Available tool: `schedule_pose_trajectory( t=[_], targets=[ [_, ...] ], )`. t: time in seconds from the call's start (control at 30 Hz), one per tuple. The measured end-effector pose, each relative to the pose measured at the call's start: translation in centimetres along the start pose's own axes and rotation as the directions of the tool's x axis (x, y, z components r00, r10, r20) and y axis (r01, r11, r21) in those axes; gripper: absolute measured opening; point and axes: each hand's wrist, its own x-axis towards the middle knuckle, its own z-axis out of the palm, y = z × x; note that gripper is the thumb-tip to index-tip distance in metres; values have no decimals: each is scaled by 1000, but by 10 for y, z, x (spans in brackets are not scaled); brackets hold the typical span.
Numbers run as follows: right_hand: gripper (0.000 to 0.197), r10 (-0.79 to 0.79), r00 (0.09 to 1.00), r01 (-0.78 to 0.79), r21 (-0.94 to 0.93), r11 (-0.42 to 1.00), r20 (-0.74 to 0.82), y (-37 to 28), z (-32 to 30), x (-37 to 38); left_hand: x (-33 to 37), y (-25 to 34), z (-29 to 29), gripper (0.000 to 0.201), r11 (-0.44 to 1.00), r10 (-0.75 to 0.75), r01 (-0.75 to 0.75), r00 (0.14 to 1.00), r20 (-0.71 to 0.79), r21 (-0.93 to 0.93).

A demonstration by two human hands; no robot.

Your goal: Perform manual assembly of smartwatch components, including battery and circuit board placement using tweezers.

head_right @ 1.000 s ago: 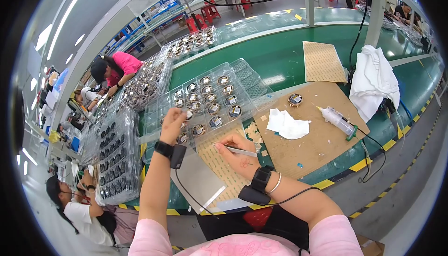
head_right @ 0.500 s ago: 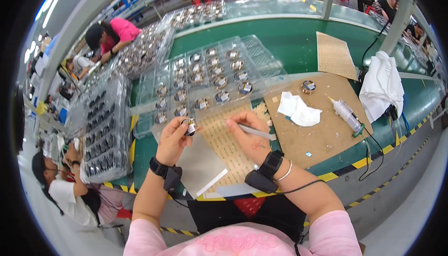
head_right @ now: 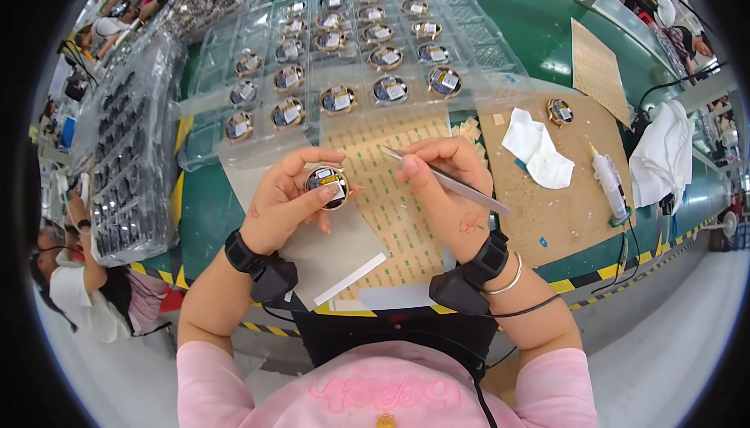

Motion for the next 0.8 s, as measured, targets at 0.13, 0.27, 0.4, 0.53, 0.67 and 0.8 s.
schedule_pose_trajectory(
  t=[0.13,0.27,0.4,0.53,0.67,0.8],
  targets=[
    [13,41,999,-40,-26,999,23,-4,2,0,1,-4,-1,31,1000,-11,11,1000,27,-2],
    [17,28,999,-29,27,999,39,-2,-1,-2,2,-7,0,29,1000,6,-6,999,34,-2],
    [20,13,998,-12,-14,1000,65,-6,1,-5,0,-2,2,29,1000,-19,18,999,31,19],
    [23,-7,991,4,22,1000,130,-5,-1,-10,-1,-2,2,29,996,-43,44,999,-13,74],
    [20,61,960,-101,133,986,274,-2,-9,-15,2,-9,0,30,997,-35,44,992,-119,69],
    [18,71,757,-171,93,981,649,-3,-5,-13,6,-13,-5,32,994,15,1,990,-143,112]
  ],
)
